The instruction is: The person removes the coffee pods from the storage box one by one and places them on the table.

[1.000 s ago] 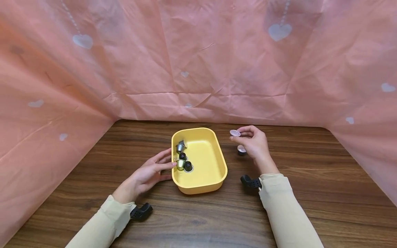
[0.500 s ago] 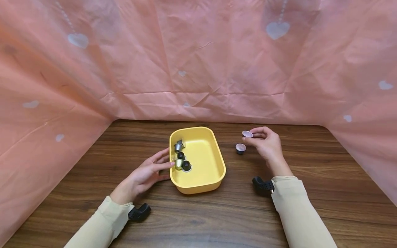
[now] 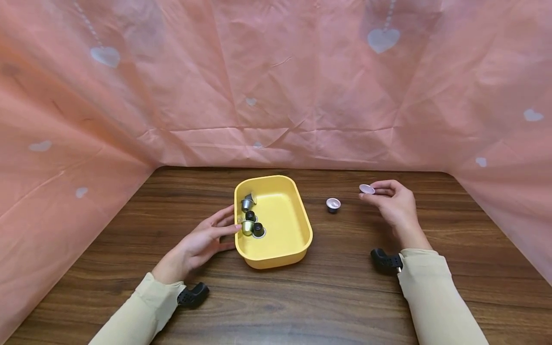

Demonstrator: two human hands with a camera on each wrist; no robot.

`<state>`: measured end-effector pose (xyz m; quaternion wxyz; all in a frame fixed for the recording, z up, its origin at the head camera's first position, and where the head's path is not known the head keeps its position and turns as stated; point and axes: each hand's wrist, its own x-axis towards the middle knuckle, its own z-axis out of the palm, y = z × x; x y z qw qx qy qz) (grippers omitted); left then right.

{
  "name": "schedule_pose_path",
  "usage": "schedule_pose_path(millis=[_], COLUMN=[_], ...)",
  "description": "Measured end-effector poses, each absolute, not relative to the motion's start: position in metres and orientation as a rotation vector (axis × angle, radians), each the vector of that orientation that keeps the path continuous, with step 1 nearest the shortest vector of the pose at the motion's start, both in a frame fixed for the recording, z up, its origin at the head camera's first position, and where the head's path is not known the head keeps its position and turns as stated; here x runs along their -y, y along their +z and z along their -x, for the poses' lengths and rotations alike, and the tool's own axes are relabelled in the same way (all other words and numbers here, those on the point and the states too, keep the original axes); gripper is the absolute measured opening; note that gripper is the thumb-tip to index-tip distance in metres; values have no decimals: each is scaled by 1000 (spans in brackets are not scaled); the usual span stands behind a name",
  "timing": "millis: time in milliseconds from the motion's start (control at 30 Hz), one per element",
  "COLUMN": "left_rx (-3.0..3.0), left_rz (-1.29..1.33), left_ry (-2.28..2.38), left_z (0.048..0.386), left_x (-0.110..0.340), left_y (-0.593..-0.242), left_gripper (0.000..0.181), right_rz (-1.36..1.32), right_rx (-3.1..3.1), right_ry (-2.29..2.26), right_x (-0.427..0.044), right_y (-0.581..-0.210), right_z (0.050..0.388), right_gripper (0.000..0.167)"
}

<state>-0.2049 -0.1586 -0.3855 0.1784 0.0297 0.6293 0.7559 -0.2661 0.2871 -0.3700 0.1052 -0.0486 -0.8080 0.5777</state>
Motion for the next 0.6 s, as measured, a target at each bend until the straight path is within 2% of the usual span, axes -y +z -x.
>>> schedule_pose_path(millis=[600], left_rx=[-1791], left_rz=[-101], left_ry=[2130], left_z=[206], left_x=[157], left_y=[-386], left_gripper=[78], right_rz=[106], right_rx=[2496], right_ry=[1707], right_x=[-287], right_y=[-387], right_z=[270], right_gripper=[38])
